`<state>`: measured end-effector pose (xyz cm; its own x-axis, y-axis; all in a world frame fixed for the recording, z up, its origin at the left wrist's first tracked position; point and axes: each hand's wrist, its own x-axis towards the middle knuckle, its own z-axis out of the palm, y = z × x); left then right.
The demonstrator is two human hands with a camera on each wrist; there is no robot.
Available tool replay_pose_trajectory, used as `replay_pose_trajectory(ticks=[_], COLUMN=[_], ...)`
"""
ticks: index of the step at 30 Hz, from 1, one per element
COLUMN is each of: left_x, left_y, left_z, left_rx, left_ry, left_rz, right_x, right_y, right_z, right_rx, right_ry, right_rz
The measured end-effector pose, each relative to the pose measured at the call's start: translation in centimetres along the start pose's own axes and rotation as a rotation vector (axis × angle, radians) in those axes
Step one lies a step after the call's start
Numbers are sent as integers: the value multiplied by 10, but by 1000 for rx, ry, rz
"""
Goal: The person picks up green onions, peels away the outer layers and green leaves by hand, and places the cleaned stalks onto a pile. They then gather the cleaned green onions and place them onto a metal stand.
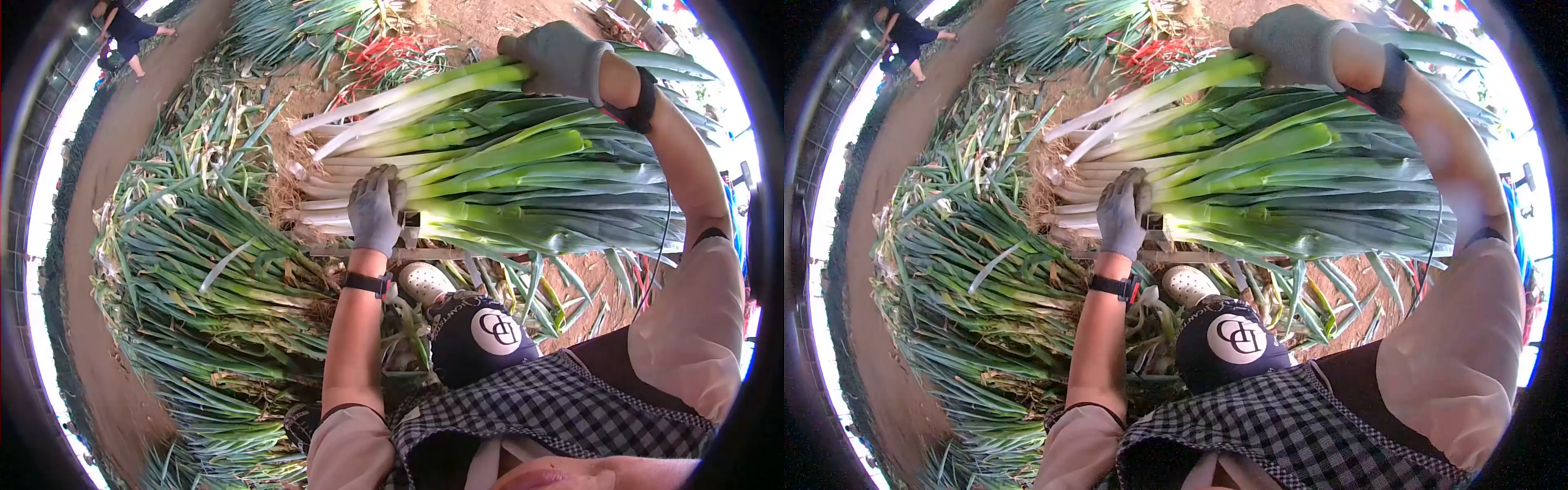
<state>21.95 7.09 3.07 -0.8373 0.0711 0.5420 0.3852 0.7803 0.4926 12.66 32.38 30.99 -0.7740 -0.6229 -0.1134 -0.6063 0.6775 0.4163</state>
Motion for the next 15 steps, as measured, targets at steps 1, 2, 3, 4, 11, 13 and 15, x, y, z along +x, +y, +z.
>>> replay_pose_trajectory(ticks=[1,2,3,4,11,13,15], left_x=[1,1,1,2,1,1,0], left_y=[-1,-1,-1,-2,-1,0,2], left_z=[1,2,3,4,7,6,5], left_rx=[11,11,-2,-14,-27,20,-13], left_ry=[-6,-6,12,31,17,18,28], left_rz=[4,1,5,9,-22,-11,1], right_x=[-1,-3,-6,-9,-65,-88,-113], right_y=[0,1,1,2,-55,-52,-54], right_z=[0,-1,-3,-8,-90,-79,-71], right_rx=[8,8,18,26,-458,-469,-484], right_ry=[52,50,101,153,105,230,351], right_rz=[-4,-6,3,11,255,206,163])
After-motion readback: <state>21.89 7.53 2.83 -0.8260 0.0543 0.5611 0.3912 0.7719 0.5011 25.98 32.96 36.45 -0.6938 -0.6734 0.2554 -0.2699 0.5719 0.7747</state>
